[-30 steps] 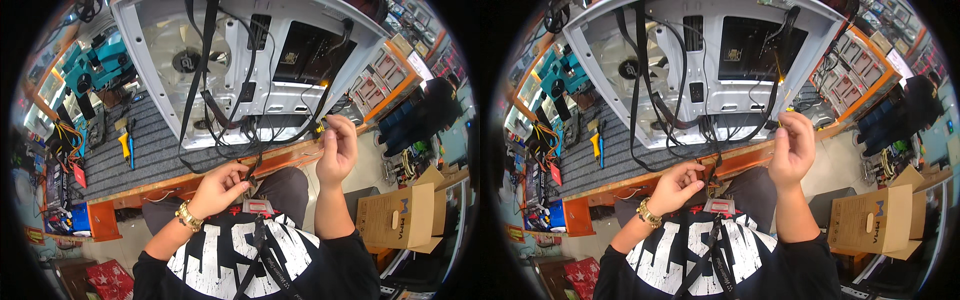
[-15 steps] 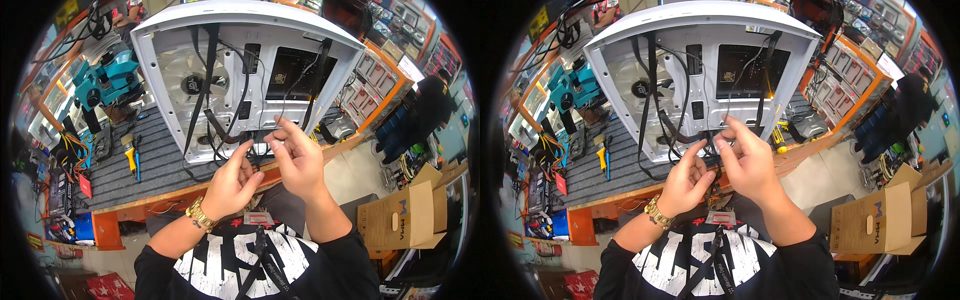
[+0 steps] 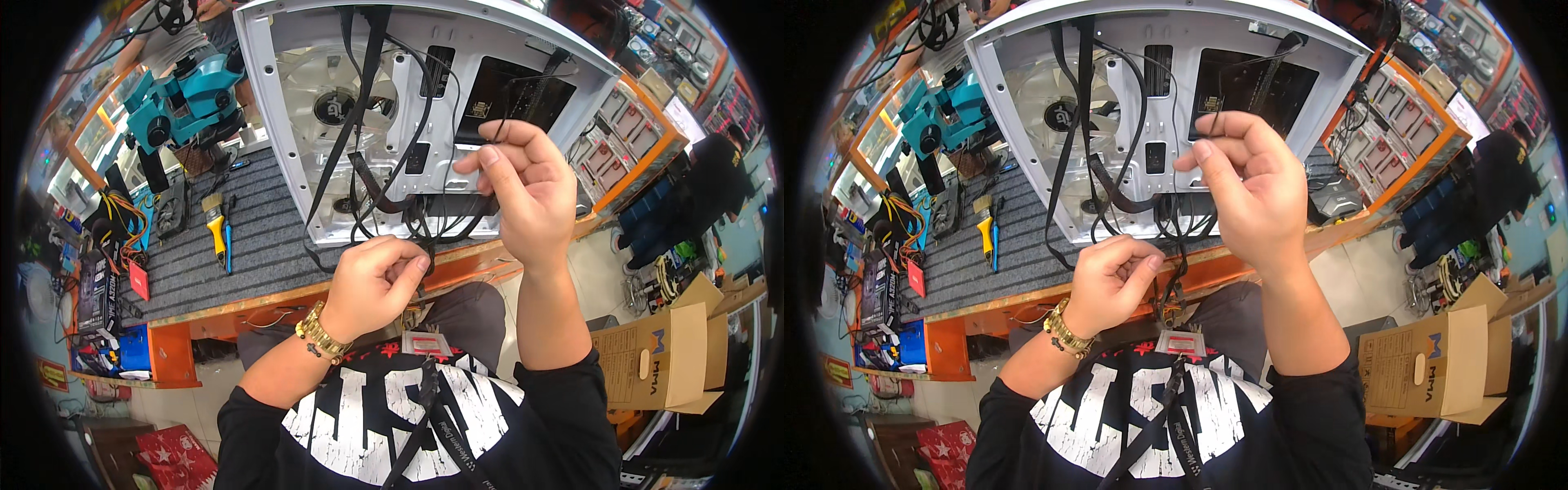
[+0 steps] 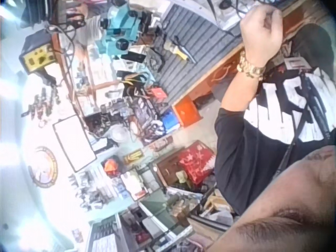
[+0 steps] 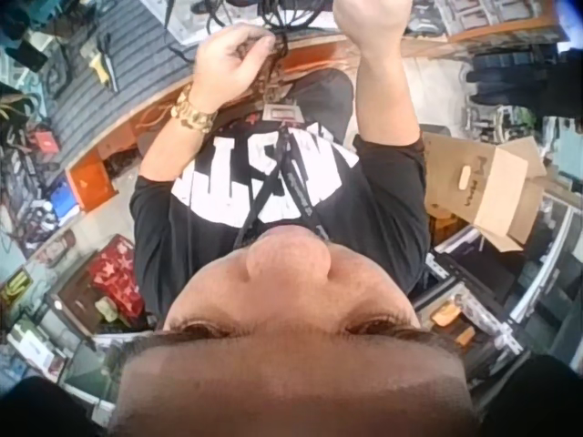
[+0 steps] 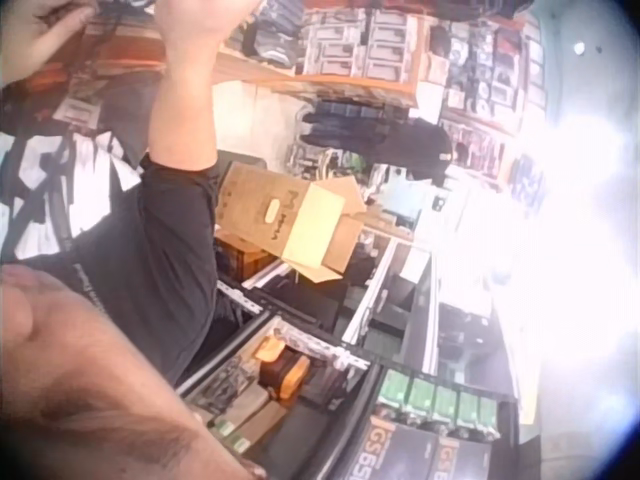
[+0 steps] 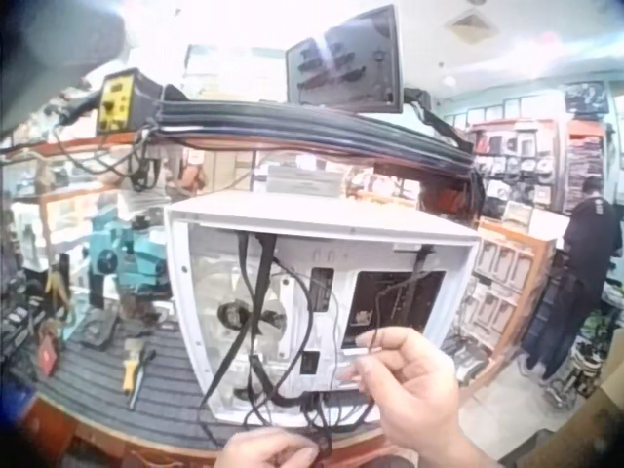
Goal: The person connects multiple black and multicolored cables inside a white PC case, secures a component using a screwdriver, and tucks wiring behind the chassis frame.
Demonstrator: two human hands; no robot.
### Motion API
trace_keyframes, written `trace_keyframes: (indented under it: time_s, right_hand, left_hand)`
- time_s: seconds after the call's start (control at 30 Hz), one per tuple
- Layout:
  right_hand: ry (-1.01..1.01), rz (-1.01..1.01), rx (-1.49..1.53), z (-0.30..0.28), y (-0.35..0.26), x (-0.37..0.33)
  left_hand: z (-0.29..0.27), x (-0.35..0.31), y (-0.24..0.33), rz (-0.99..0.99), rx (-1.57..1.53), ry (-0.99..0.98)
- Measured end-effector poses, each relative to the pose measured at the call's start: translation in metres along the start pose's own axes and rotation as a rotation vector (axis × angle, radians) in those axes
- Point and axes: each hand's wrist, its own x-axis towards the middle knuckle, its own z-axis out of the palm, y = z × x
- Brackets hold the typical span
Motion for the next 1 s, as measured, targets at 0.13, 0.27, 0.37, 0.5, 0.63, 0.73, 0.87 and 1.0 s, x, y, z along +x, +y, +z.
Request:
trace_keyframes:
  time_s: [0.13,0.27,0.37,0.5,0.63,0.73,0.87,1.0]
  right_hand:
    - [-0.037,-0.016,-0.092,0.0,-0.005,0.012]
    - [-0.053,0.025,-0.009,-0.01,-0.006,0.018]
    - [-0.236,0.244,-0.188,-0.017,0.0,0.015]
    - [-0.263,0.181,-0.219,-0.024,0.008,0.015]
    - [-0.274,0.217,0.031,-0.028,0.012,0.019]
    - [-0.26,0.197,0.09,-0.03,0.015,0.019]
    - [-0.276,0.185,0.149,-0.03,0.016,0.016]
    - [-0.269,0.195,0.213,-0.033,0.014,0.014]
  left_hand:
    - [-0.009,-0.002,0.006,0.097,0.068,0.033]
    - [-0.011,-0.003,0.004,0.058,0.079,0.013]
    - [-0.008,-0.003,-0.008,0.018,0.092,0.007]
    - [-0.001,-0.001,-0.006,-0.023,0.06,0.012]
    - [0.012,0.013,-0.002,-0.052,0.009,0.028]
    - [0.023,0.031,0.002,-0.039,0.031,0.099]
    - [0.04,0.058,0.005,-0.077,-0.003,-0.004]
    - [0.056,0.07,-0.003,-0.034,0.071,-0.038]
